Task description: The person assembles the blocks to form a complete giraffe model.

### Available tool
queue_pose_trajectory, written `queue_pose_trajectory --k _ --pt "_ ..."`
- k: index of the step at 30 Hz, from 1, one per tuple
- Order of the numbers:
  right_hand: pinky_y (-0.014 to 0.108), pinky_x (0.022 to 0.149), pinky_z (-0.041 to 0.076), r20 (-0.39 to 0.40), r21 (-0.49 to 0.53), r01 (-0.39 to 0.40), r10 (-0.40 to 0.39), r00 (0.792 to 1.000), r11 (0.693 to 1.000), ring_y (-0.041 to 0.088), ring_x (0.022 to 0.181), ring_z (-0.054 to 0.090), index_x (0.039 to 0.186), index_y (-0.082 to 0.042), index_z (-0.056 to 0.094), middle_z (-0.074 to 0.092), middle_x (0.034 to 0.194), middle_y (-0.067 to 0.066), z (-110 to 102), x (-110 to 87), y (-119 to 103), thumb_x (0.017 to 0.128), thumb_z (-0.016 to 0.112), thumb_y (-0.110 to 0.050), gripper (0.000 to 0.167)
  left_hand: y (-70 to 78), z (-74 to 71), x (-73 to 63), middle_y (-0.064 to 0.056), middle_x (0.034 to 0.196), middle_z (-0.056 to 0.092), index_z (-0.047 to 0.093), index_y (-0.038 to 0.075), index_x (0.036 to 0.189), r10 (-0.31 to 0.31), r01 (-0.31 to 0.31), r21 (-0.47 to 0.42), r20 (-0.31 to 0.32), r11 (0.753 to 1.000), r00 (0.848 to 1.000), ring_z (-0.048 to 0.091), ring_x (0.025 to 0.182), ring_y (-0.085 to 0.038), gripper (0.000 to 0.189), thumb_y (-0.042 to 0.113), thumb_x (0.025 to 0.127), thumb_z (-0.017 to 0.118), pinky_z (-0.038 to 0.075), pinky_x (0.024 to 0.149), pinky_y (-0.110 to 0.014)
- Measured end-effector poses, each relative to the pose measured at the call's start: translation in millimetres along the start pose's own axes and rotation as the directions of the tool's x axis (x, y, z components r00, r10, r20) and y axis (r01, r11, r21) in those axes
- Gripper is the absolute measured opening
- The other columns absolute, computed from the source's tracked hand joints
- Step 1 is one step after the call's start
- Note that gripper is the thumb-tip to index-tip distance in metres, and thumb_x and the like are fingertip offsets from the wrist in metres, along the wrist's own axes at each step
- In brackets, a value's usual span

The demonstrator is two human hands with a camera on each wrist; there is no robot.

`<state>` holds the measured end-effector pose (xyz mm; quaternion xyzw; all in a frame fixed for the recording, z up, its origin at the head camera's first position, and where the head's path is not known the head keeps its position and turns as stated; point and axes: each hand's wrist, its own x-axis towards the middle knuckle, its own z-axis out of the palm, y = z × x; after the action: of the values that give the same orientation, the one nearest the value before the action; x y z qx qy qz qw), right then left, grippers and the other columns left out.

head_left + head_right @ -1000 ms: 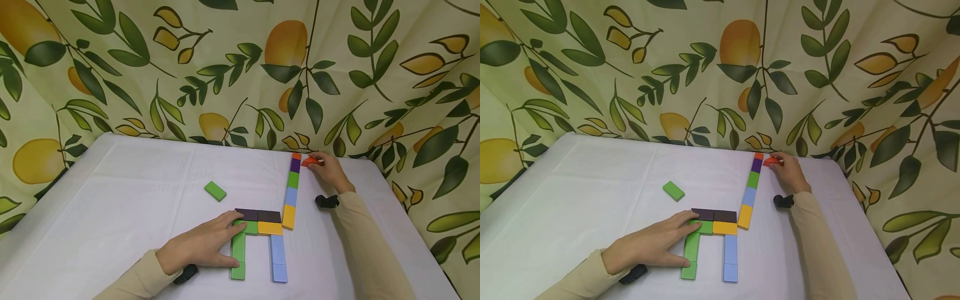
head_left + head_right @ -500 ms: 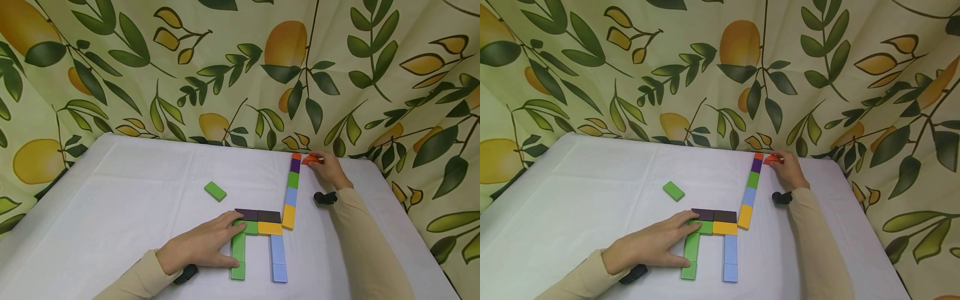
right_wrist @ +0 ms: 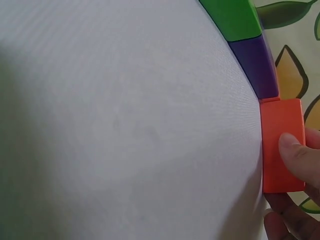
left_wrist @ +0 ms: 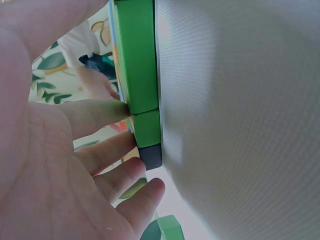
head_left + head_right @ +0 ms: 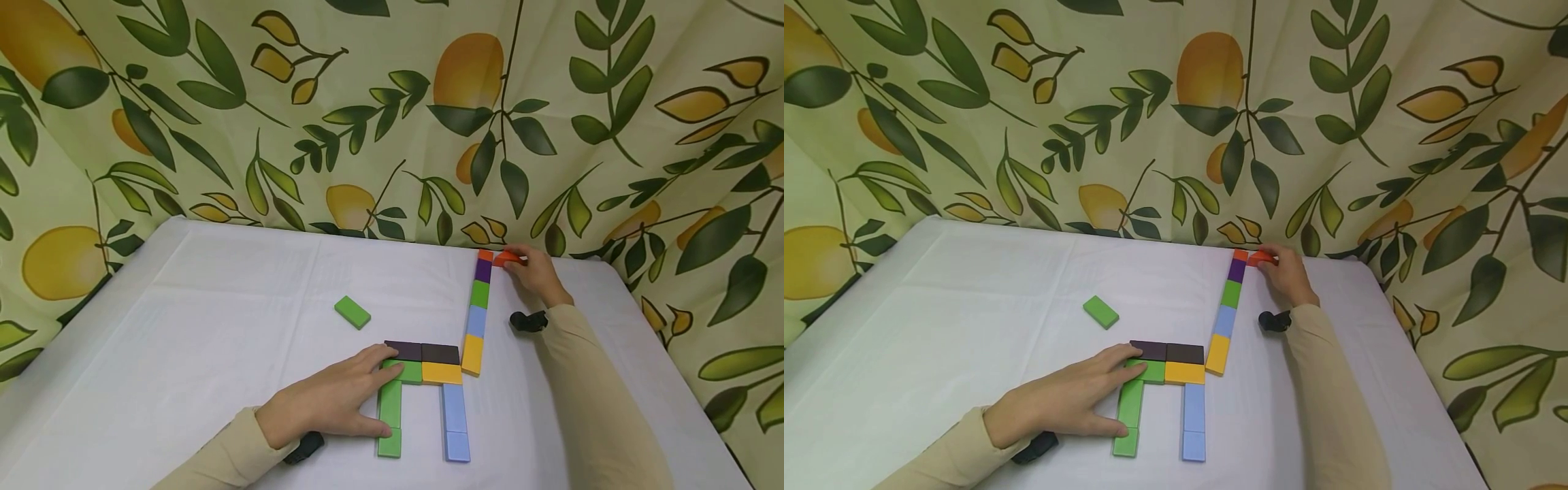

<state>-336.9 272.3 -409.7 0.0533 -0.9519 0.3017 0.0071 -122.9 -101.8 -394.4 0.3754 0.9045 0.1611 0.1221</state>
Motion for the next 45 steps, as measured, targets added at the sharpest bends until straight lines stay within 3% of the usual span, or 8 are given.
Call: queue_pose_trajectory --k 23,30,45 --pt "0.057 0.109 0.041 -0.005 -0.002 0.039 -0.039 0.999 0.999 0.044 0.129 0.047 0.141 0.003 0.049 0.051 0.141 0.028 -3.4 -5.0 -2.8 0.098 0.059 -0.005 0.044 0.7 -1.7 -0.1 -0.007 0.155 0.035 0.045 0.010 0.148 -0.010 0.010 -0.006 0.005 1.000 1.000 0.037 0.143 -0.018 0.081 0.050 0.084 0.075 0.038 0.117 -0.034" --pt "0.057 0.108 0.042 -0.019 0.001 -0.005 0.005 1.000 1.000 0.045 0.125 0.049 0.142 -0.001 0.049 0.050 0.142 0.028 -7.0 -13.3 -4.0 0.099 0.059 -0.011 0.045 1.4 -1.5 -0.5 -0.007 0.154 0.035 0.046 0.010 0.148 -0.003 0.003 0.003 -0.002 1.000 1.000 0.038 0.142 -0.017 0.081 0.050 0.084 0.075 0.039 0.116 -0.033" --pt "0.063 0.102 0.045 -0.025 -0.011 0.018 -0.018 1.000 1.000 0.049 0.128 0.046 0.146 -0.005 0.046 0.048 0.143 0.027 -15.0 -35.4 -6.6 0.099 0.061 -0.020 0.052 0.5 -0.8 0.6 -0.007 0.156 0.035 0.045 0.009 0.149 -0.013 0.013 -0.009 0.011 1.000 1.000 0.036 0.144 -0.018 0.083 0.051 0.083 0.075 0.038 0.117 -0.035"
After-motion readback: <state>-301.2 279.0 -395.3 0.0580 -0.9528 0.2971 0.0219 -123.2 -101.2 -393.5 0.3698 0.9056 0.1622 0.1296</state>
